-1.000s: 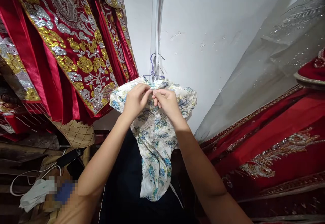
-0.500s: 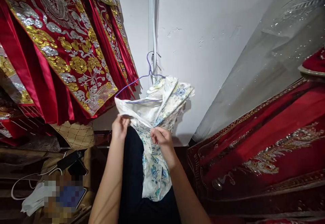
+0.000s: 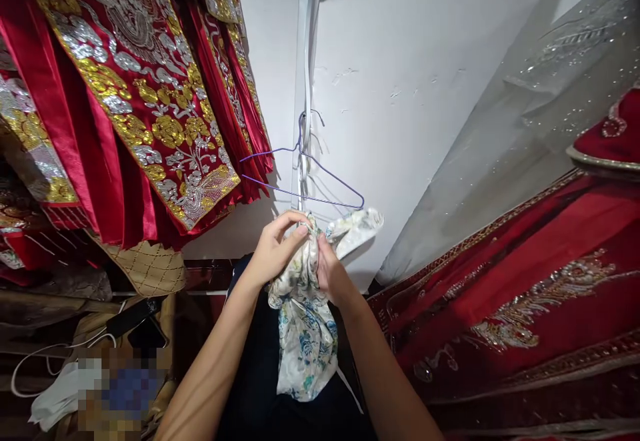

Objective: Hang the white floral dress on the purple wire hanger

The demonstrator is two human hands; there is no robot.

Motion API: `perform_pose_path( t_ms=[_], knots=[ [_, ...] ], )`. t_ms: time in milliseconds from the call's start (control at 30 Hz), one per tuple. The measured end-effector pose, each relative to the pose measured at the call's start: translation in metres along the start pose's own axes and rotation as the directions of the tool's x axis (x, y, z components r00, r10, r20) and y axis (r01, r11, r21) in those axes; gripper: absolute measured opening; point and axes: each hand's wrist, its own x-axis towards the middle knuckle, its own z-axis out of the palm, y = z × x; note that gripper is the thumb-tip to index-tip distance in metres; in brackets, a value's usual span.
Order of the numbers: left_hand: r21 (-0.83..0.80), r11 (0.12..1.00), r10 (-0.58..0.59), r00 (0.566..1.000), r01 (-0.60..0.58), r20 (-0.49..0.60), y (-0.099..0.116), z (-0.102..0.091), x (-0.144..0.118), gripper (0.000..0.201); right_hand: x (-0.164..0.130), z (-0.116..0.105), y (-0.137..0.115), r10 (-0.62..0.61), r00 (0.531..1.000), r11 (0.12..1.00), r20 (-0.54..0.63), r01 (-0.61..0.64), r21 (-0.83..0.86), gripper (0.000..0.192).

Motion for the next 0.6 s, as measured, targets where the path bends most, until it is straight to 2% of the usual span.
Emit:
perform_pose_path(
  t_ms=[67,100,167,233,267,333,400,433,500,600],
  knots=[
    [0.03,1.0,0.008,0.999,-0.009,0.035,-0.004,0.002,-0.001,0.047,0.002,-0.002,-0.014,0.061,0.996,0.99,0.067,-0.068,0.122,0.054],
    [0.03,0.999,-0.016,0.998,0.014,0.066,-0.009,0.001,-0.004,0.055,0.003,-0.007,-0.022,0.088,0.986,0.986,0.142,-0.107,0.128,0.048],
    [0.055,0.993,-0.11,0.98,0.102,0.166,-0.022,-0.003,-0.012,0.062,0.008,-0.022,-0.042,0.112,0.939,0.993,0.325,-0.122,0.009,0.035],
    [0.165,0.971,-0.214,0.935,0.172,0.282,-0.034,-0.012,-0.021,0.059,0.02,-0.039,-0.06,0.087,0.904,0.984,0.419,-0.013,-0.176,0.023],
    [0.243,0.954,-0.247,0.917,0.175,0.311,-0.039,-0.017,-0.026,0.056,0.03,-0.047,-0.066,0.034,0.919,0.964,0.393,0.074,-0.255,0.018],
    [0.408,0.902,-0.276,0.914,0.139,0.298,-0.045,-0.031,-0.032,0.049,0.057,-0.06,-0.068,-0.146,0.962,0.9,0.231,0.226,-0.372,0.013],
    [0.552,0.828,-0.268,0.937,0.104,0.225,-0.046,-0.048,-0.033,0.042,0.086,-0.07,-0.058,-0.316,0.946,0.829,0.076,0.315,-0.462,0.027],
    [0.609,0.787,-0.27,0.943,0.099,0.195,-0.046,-0.058,-0.032,0.041,0.1,-0.073,-0.05,-0.359,0.932,0.794,0.05,0.333,-0.508,0.034],
    [0.706,0.699,-0.323,0.931,0.114,0.169,-0.047,-0.078,-0.029,0.04,0.123,-0.081,-0.031,-0.353,0.934,0.742,0.056,0.316,-0.591,0.033],
    [0.814,0.554,-0.471,0.872,0.176,0.132,-0.052,-0.107,-0.024,0.04,0.139,-0.098,-0.012,-0.295,0.954,0.713,0.055,0.258,-0.652,0.019]
  ],
)
